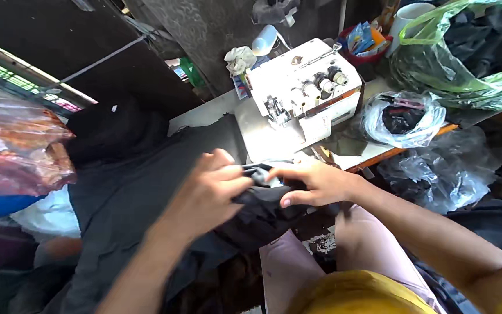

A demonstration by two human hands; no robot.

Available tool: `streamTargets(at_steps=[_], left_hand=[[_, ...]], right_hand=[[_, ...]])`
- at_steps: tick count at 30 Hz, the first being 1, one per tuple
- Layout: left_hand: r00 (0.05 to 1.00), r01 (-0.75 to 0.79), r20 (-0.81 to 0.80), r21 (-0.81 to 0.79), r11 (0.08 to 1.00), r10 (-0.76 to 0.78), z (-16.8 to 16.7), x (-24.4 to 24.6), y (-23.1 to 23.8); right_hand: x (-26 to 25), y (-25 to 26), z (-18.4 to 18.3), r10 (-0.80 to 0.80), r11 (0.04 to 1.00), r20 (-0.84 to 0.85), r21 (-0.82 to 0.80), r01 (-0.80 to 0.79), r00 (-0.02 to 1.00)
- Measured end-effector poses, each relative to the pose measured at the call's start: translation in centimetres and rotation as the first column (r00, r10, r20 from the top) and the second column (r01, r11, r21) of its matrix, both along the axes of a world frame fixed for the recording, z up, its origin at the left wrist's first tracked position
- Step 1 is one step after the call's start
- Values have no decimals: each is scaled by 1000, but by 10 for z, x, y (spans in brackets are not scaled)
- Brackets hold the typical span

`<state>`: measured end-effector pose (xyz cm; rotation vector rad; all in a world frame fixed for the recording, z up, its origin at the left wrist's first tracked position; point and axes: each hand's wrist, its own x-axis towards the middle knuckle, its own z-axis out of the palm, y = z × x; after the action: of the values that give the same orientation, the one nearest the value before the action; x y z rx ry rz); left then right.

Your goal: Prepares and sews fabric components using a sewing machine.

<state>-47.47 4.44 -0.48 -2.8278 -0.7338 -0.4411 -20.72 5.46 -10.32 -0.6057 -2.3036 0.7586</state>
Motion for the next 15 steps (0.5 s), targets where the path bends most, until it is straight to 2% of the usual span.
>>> streamTargets(at_steps=[1, 2, 3, 4, 6, 7, 9, 11, 12, 14, 15], left_hand=[[993, -30, -114, 82, 996, 39, 22, -27, 4], [966, -82, -231, 145, 986, 114, 44, -54, 12], [917, -164, -332, 188, 968, 220, 67, -79, 23], [826, -292, -409, 276, 916, 387, 93, -101, 33], [648, -541, -352, 412, 733, 676, 146, -137, 55], [644, -611, -263, 388, 690, 718, 174, -151, 61], [679, -696, -64, 259, 670, 731, 213, -165, 55], [754, -646, 9, 190, 740, 656, 220, -156, 35], [797, -586, -47, 182, 790, 602, 215, -148, 23], [825, -507, -177, 187, 842, 536, 183, -140, 2], [830, -503, -205, 125, 855, 518, 160, -139, -8]], right_hand=[[-8, 2, 7, 30, 999, 157, -30, -26, 987], [-19, 4, 18, 13, 1000, 291, 9, -16, 957], [-33, 6, 29, -56, 994, 315, 104, 24, 948], [-51, 8, 42, -150, 973, 251, 211, 97, 956], [-88, 15, 73, -316, 887, 13, 359, 290, 949], [-104, 20, 93, -353, 861, -91, 358, 361, 931], [-125, 28, 125, -341, 883, -240, 248, 398, 909], [-126, 31, 138, -295, 940, -333, 70, 335, 896], [-119, 33, 134, -277, 954, -373, 1, 299, 886], [-96, 35, 104, -242, 967, -382, -21, 253, 892], [-83, 34, 83, -236, 967, -358, 3, 254, 903]])
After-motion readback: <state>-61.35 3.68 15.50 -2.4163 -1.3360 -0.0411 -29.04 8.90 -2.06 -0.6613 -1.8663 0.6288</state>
